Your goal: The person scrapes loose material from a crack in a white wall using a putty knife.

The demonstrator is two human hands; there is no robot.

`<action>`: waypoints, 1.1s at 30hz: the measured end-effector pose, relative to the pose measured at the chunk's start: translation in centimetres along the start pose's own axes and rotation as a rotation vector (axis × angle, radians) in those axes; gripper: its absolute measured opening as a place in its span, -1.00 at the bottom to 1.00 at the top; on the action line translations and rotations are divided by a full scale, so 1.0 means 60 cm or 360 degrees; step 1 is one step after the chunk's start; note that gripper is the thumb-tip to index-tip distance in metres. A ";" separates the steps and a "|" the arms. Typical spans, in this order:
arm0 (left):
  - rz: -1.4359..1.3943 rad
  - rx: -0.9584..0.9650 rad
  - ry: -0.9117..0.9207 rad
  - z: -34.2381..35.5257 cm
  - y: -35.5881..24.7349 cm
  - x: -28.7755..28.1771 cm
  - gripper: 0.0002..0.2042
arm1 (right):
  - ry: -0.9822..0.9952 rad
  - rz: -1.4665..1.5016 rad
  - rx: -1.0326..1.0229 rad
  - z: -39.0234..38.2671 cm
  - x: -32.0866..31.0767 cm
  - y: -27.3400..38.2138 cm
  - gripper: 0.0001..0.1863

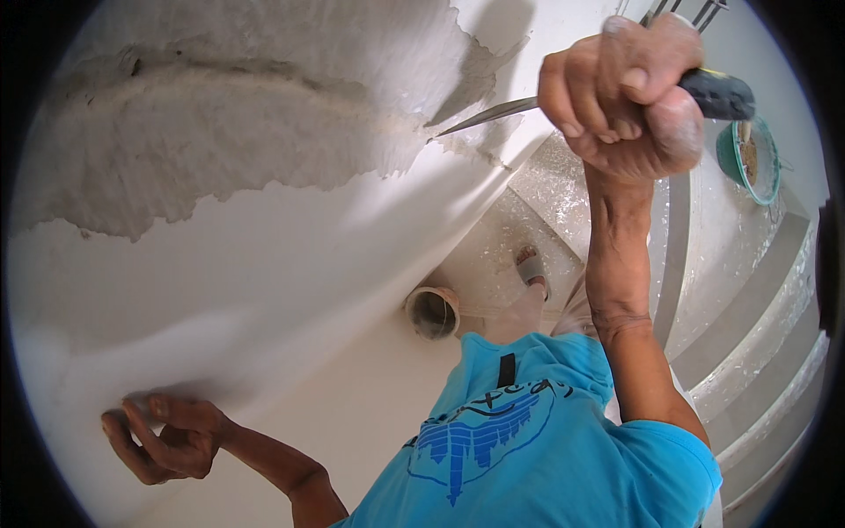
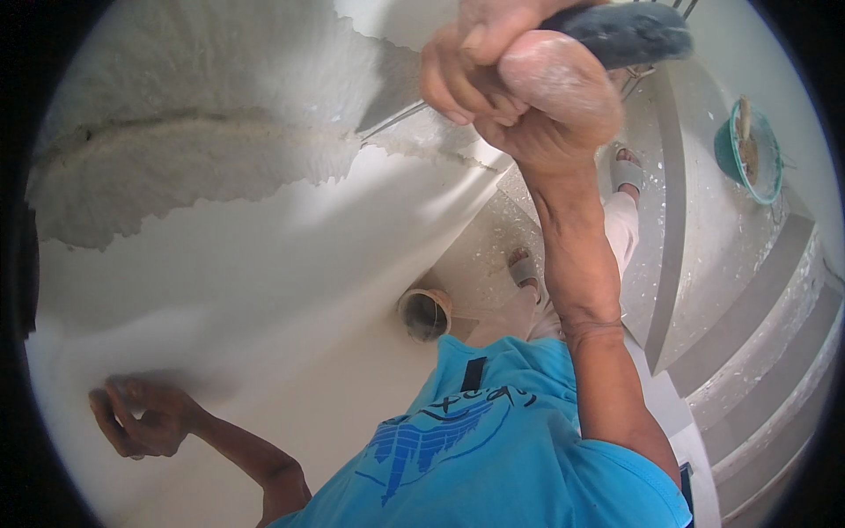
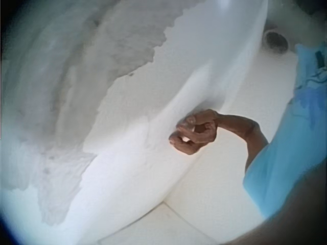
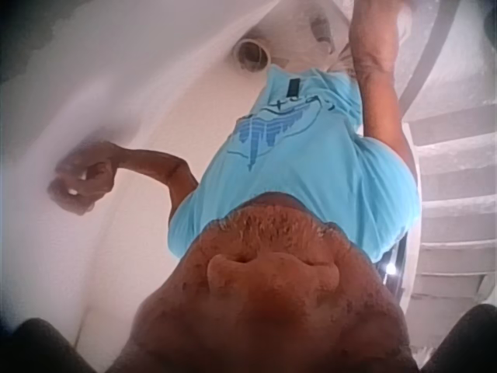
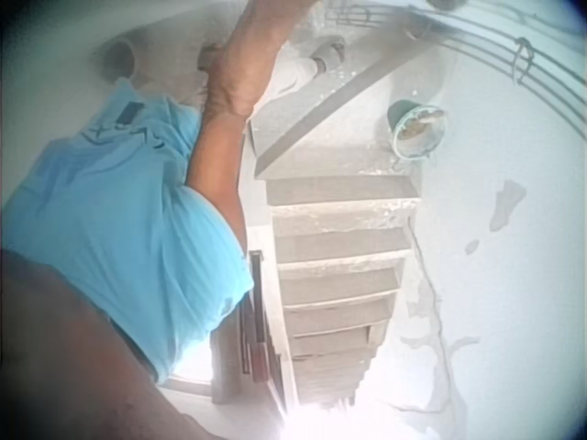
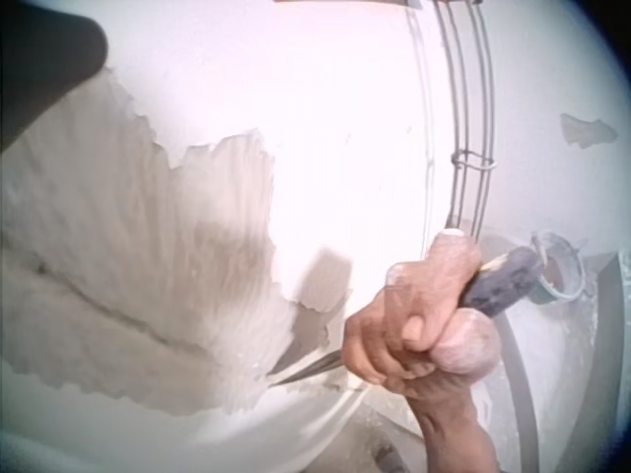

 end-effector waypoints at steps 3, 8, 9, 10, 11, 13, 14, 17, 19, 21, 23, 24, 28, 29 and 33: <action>-0.0014 -0.0003 -0.0011 0.002 0.000 0.002 -0.78 | -0.0025 -0.0035 0.0060 -0.015 -0.006 -0.025 -0.84; 0.0198 -0.0068 0.0179 0.000 -0.008 -0.001 -0.80 | -0.0096 0.0153 0.0034 -0.016 -0.018 -0.017 -0.83; 0.0175 -0.0064 0.0162 0.000 -0.007 -0.001 -0.80 | -0.0102 0.0126 0.0017 -0.012 -0.020 -0.010 -0.84; 0.0152 -0.0058 0.0145 -0.001 -0.006 0.000 -0.79 | -0.0109 0.0100 -0.0002 -0.009 -0.024 -0.001 -0.84; 0.0130 -0.0052 0.0128 -0.001 -0.006 0.001 -0.79 | -0.0116 0.0074 -0.0020 -0.009 -0.026 0.004 -0.84; 0.0147 -0.0077 0.0131 0.000 -0.008 0.003 -0.79 | -0.0124 0.0058 0.0022 -0.020 -0.009 -0.037 -0.85; 0.0153 -0.0090 0.0130 0.001 -0.009 0.003 -0.79 | -0.0147 0.0093 0.0027 -0.028 -0.016 -0.041 -0.85; 0.0197 -0.0099 0.0158 0.001 -0.011 0.002 -0.79 | -0.0099 0.0081 0.0027 -0.024 -0.018 -0.030 -0.84; 0.0189 -0.0077 0.0137 0.000 -0.009 0.001 -0.79 | -0.0063 0.0081 0.0018 -0.012 -0.023 -0.010 -0.82; 0.0182 -0.0073 0.0129 -0.002 -0.007 0.001 -0.79 | -0.0073 0.0013 -0.0005 -0.010 -0.030 -0.001 -0.84; 0.0144 -0.0077 0.0097 0.002 -0.007 0.005 -0.79 | -0.0165 0.0083 0.0057 -0.031 -0.012 -0.043 -0.84; 0.0160 -0.0077 0.0110 0.003 -0.009 0.003 -0.79 | -0.0166 0.0166 0.0037 -0.041 -0.020 -0.046 -0.84; 0.0210 -0.0068 0.0154 0.000 -0.009 -0.005 -0.79 | -0.0225 0.0131 0.0074 -0.032 -0.022 -0.031 -0.85; 0.0219 -0.0064 0.0168 -0.001 -0.009 -0.006 -0.79 | -0.0253 0.0144 0.0039 -0.023 -0.028 -0.017 -0.86; 0.0151 -0.0085 0.0113 0.004 -0.011 -0.001 -0.78 | -0.0543 -0.0015 0.0150 -0.070 -0.011 -0.088 -0.89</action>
Point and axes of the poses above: each hand's wrist, its own z-axis towards the middle knuckle, its own x-axis out of the palm, y = z × x, the point moved 8 cm from there along z, towards the middle knuckle, and after that the axes turned 8 degrees about -z, right-handed, at the moved point
